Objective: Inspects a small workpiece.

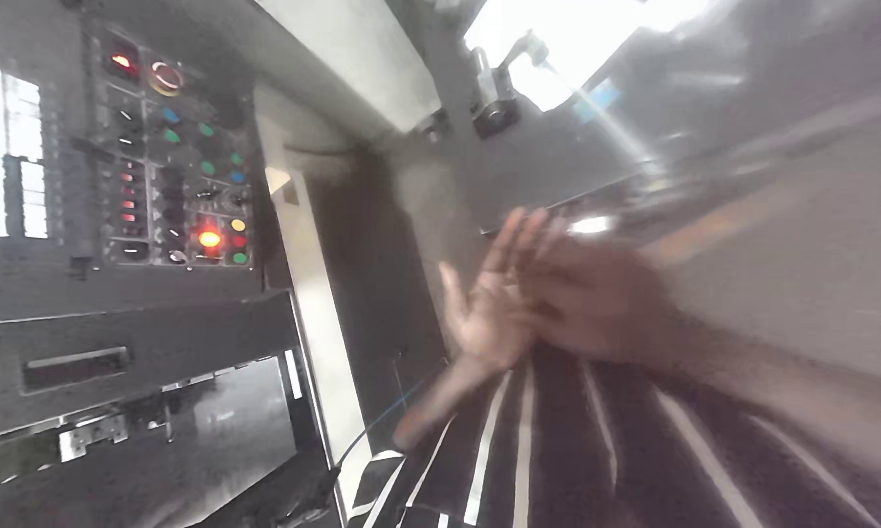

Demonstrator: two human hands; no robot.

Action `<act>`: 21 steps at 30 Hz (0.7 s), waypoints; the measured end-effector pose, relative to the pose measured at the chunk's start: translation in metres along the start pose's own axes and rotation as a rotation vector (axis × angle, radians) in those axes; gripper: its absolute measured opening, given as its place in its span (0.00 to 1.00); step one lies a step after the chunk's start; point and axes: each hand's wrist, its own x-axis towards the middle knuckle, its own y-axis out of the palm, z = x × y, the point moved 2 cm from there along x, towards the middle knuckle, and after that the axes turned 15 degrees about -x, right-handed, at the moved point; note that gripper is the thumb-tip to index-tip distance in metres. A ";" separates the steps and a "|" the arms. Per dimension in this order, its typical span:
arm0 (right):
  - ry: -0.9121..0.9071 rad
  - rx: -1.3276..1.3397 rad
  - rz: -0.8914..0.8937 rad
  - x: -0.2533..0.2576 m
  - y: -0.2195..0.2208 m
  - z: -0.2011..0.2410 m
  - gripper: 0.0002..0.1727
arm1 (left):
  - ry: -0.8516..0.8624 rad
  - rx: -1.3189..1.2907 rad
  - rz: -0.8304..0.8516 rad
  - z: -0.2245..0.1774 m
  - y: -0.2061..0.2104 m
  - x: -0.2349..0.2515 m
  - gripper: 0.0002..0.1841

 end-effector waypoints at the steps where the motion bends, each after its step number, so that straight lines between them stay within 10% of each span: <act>1: -0.009 -0.004 0.016 0.001 0.000 0.001 0.19 | 0.012 0.006 0.001 0.000 0.000 0.000 0.52; 12: 0.087 0.220 -0.012 0.002 -0.004 0.002 0.14 | 0.049 -0.087 -0.056 -0.004 -0.006 -0.005 0.45; 21: 0.506 0.630 0.258 0.002 -0.027 -0.012 0.05 | 0.049 0.200 -0.218 0.004 -0.014 -0.012 0.14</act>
